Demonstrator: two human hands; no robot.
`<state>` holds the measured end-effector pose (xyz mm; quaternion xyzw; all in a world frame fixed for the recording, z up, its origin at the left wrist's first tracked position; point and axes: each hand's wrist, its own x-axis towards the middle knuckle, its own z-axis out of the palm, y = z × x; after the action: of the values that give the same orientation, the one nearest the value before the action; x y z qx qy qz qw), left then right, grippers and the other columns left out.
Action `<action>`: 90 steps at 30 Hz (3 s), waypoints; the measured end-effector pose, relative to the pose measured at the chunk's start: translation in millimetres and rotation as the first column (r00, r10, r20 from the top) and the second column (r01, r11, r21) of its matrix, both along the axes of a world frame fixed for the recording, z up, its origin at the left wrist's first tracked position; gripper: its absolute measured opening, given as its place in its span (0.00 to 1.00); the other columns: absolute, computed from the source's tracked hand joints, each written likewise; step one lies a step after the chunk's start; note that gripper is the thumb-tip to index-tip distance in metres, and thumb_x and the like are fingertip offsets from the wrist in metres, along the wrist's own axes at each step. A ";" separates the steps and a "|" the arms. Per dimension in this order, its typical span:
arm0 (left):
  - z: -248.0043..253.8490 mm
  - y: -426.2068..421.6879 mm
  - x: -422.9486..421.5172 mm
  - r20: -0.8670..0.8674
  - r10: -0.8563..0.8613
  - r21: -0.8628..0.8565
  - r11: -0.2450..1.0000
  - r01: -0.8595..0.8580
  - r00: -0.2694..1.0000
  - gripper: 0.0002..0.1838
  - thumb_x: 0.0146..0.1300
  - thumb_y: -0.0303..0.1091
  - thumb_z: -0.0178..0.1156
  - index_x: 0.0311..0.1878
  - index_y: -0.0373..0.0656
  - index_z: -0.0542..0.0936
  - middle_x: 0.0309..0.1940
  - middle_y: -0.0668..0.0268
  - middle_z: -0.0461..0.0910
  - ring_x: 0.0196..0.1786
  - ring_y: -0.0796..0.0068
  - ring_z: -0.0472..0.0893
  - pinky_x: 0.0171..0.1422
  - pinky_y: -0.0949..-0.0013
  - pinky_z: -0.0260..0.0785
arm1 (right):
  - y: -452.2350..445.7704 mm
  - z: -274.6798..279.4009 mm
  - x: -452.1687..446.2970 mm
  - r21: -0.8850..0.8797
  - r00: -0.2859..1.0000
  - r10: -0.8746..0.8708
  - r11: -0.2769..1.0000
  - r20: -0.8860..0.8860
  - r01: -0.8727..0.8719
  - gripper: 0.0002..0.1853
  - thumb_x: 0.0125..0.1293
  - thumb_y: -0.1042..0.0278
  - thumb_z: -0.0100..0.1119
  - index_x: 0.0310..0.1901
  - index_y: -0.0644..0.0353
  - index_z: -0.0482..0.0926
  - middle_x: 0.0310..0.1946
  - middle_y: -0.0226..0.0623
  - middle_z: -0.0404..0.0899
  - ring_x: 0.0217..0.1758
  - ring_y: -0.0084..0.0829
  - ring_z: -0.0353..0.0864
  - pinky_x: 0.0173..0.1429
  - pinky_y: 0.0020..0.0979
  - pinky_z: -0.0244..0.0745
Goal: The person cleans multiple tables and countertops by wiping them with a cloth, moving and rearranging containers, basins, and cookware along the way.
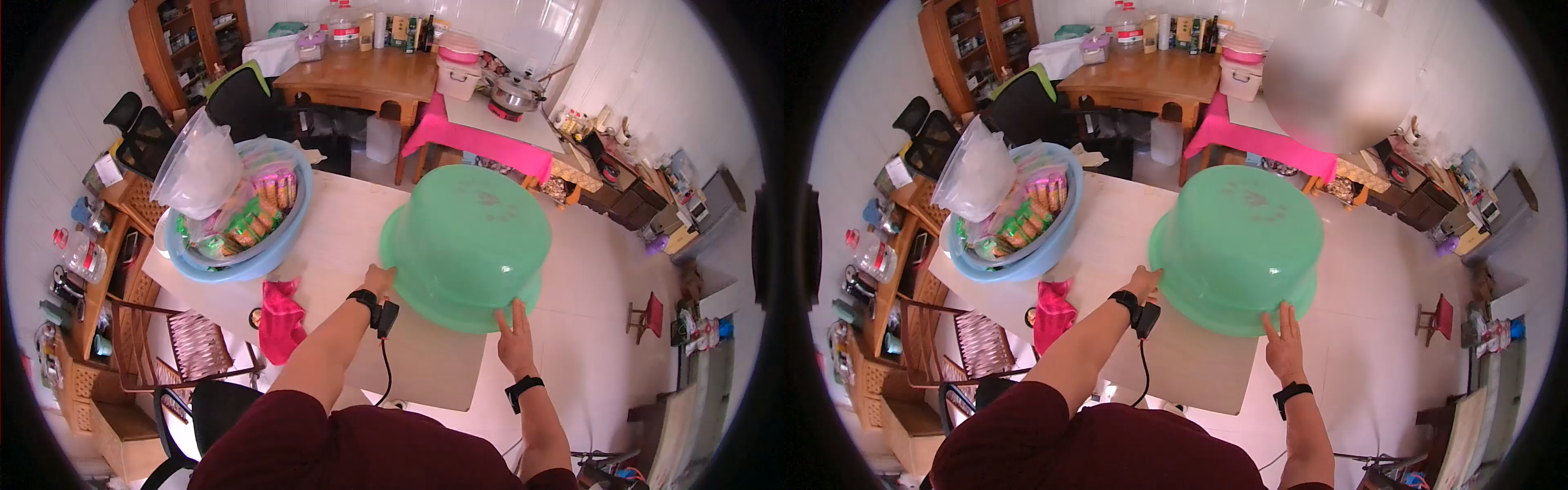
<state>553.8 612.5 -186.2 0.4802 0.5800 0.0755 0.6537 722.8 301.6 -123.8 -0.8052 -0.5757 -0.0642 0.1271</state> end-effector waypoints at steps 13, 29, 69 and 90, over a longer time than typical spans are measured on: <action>10.3 -38.5 -269.8 -0.288 0.000 0.797 0.554 0.239 0.958 0.13 0.54 0.37 0.56 0.40 0.42 0.80 0.40 0.54 0.80 0.45 0.52 0.77 0.50 0.56 0.70 | -99.7 -41.8 -52.8 0.063 0.983 0.013 0.998 -0.184 -0.002 0.30 0.52 0.82 0.52 0.60 0.64 0.63 0.68 0.57 0.48 0.72 0.56 0.45 0.72 0.48 0.48; -40.9 -47.1 -213.2 -0.763 0.053 0.611 0.387 0.691 0.645 0.46 0.52 0.59 0.57 0.70 0.47 0.54 0.71 0.46 0.44 0.73 0.47 0.43 0.72 0.42 0.35 | -289.3 -49.7 -148.6 -0.224 0.850 -0.389 0.918 -0.354 0.327 0.28 0.52 0.77 0.52 0.59 0.61 0.68 0.60 0.54 0.65 0.64 0.51 0.64 0.67 0.43 0.58; 40.0 -290.7 373.6 0.266 -0.562 0.604 0.730 0.319 0.783 0.13 0.64 0.29 0.43 0.49 0.43 0.73 0.39 0.55 0.79 0.44 0.56 0.78 0.51 0.60 0.68 | -170.3 -23.4 371.6 -0.335 0.485 -0.251 0.938 -0.838 -0.093 0.18 0.62 0.63 0.56 0.49 0.66 0.75 0.45 0.42 0.79 0.50 0.33 0.78 0.52 0.32 0.73; 113.9 -114.7 670.5 0.522 -0.158 0.164 0.983 0.083 0.838 0.33 0.56 0.41 0.65 0.61 0.36 0.64 0.53 0.58 0.71 0.57 0.71 0.70 0.60 0.68 0.64 | 124.8 62.1 660.5 0.213 0.119 0.244 0.950 -0.963 -0.228 0.13 0.63 0.71 0.57 0.48 0.63 0.74 0.42 0.32 0.78 0.44 0.22 0.76 0.50 0.28 0.72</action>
<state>1224.4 497.8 -72.3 0.5188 0.3382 0.2032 0.7584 1383.3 426.3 -61.7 -0.5521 -0.4752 0.4876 0.4813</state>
